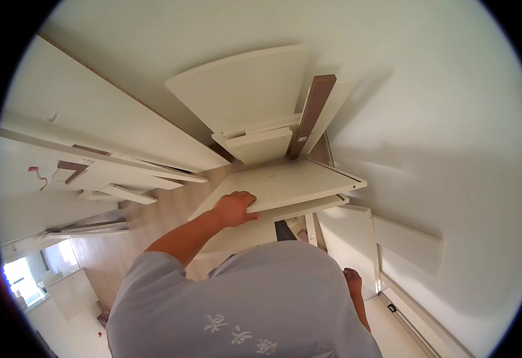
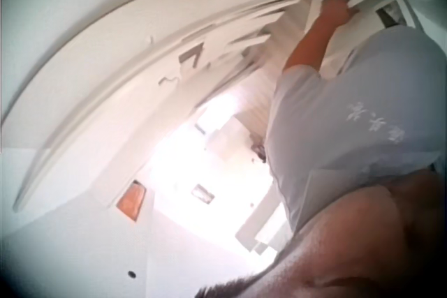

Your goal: The person picks up several white wooden boards from the floor and carries them to a workspace. The person then uses an electric drill to drive screws into the boards to begin assembling a cabinet structure.

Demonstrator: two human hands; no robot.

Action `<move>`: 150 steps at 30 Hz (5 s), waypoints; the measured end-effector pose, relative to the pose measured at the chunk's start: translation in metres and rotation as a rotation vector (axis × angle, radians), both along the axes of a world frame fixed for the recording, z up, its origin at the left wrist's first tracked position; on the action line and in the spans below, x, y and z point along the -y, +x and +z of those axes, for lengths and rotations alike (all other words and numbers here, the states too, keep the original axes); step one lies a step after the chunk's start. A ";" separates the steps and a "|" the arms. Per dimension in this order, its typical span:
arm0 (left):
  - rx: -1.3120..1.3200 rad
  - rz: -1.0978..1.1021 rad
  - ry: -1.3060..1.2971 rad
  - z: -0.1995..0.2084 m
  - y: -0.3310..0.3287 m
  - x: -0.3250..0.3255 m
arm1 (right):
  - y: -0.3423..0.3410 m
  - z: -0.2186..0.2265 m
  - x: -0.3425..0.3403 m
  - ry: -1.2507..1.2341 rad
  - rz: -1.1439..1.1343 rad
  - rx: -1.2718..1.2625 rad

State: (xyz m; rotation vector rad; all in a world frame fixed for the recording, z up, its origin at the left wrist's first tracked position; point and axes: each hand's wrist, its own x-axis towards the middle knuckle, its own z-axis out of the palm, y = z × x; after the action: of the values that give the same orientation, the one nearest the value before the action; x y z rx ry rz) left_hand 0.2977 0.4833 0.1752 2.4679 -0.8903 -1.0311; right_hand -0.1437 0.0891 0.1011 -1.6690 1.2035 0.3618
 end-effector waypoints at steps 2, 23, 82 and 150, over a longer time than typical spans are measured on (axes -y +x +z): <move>-0.045 0.005 0.020 0.000 0.000 0.002 | 0.041 0.029 -0.010 0.032 -0.143 -0.069; 0.075 0.380 0.309 -0.185 0.150 0.033 | -0.022 0.021 -0.026 -0.161 0.103 -0.188; -0.138 0.840 0.186 -0.281 0.172 -0.040 | 0.033 0.029 -0.011 -0.026 0.179 -0.086; 0.162 0.001 -0.882 -0.014 0.044 0.235 | 0.067 0.039 -0.028 -0.094 0.170 -0.105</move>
State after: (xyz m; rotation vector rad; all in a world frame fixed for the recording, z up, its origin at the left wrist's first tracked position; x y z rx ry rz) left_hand 0.3417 0.2481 0.1611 1.7943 -1.0865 -0.3031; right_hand -0.0771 0.1167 0.1398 -1.8593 1.1734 0.5095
